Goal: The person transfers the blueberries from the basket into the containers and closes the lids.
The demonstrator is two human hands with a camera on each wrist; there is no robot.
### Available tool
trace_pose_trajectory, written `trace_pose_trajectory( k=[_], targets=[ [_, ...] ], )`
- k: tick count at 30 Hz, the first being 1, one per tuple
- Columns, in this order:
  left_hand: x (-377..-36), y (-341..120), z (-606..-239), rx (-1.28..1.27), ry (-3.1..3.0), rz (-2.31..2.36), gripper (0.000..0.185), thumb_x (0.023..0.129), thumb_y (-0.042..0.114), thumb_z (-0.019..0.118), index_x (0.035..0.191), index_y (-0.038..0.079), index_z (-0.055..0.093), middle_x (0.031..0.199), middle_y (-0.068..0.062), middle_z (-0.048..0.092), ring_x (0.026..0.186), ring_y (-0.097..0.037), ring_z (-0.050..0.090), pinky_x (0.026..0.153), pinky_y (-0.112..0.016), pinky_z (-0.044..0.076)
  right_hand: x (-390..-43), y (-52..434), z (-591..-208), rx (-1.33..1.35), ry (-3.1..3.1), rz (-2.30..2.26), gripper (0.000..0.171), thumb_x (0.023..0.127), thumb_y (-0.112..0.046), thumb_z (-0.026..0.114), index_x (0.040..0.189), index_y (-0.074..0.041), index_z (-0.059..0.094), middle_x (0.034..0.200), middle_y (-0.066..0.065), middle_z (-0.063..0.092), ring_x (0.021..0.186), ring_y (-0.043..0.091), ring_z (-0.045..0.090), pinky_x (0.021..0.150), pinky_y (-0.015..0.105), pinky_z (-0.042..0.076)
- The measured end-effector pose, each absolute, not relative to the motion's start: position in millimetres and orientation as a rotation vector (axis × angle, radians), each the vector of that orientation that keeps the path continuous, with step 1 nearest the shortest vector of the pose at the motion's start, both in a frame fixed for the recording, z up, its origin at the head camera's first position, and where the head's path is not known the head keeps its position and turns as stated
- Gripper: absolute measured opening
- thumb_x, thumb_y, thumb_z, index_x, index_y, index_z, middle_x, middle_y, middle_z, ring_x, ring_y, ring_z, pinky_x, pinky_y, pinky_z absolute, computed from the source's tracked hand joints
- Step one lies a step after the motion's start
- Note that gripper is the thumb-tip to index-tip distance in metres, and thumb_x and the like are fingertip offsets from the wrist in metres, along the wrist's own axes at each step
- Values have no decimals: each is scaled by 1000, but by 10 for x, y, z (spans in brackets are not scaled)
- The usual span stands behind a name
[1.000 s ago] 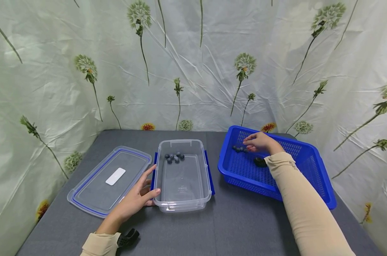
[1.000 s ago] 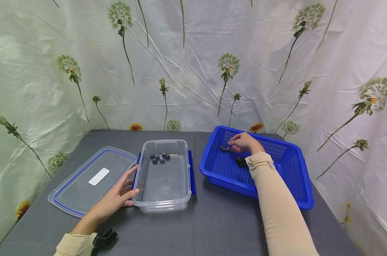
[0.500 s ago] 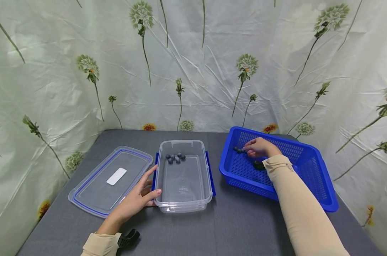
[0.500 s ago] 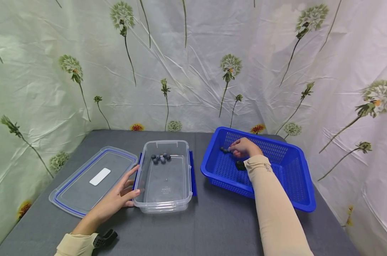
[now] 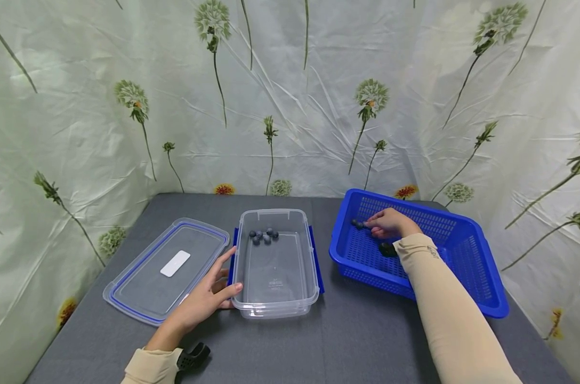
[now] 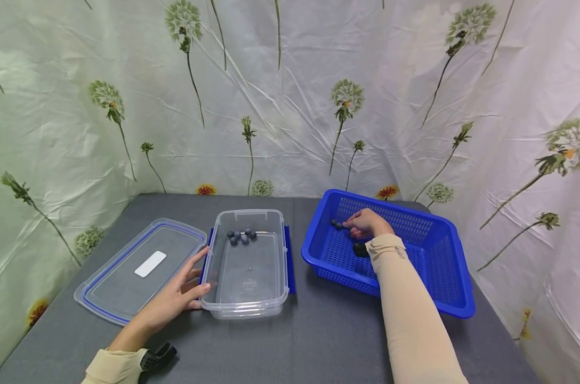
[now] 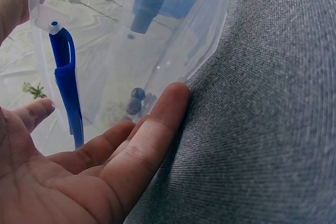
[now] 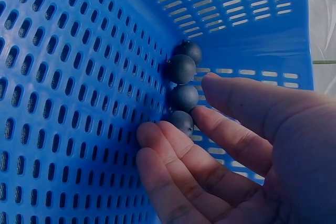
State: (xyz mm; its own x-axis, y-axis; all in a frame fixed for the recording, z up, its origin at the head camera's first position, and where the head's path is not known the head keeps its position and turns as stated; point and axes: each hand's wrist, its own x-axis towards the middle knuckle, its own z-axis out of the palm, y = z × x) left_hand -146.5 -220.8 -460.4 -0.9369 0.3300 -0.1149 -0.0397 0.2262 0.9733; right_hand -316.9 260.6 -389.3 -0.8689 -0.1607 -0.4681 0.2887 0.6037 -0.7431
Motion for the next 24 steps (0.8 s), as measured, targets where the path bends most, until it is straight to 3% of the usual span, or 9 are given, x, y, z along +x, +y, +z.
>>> trace_pose_trajectory(
  k=[13,24],
  targets=[
    [-1454,-2200,-4600,279,2204,1773,85,107,21,67,172,38,14,163,-38,34,142,-55,51,90,-50,65,-3181,2635,-3944,141,2325,-1232,33,111,-10,54,134,13,52,74,-6,64,66,1,63,66,18,56],
    [-1463,-2206,-4605,252,2210,1766,84,107,23,67,171,41,15,164,-37,33,143,-56,50,91,-52,65,-3192,2646,-3955,138,2319,-1245,33,111,-9,55,134,15,53,70,-7,61,65,0,61,67,19,56]
  ],
)
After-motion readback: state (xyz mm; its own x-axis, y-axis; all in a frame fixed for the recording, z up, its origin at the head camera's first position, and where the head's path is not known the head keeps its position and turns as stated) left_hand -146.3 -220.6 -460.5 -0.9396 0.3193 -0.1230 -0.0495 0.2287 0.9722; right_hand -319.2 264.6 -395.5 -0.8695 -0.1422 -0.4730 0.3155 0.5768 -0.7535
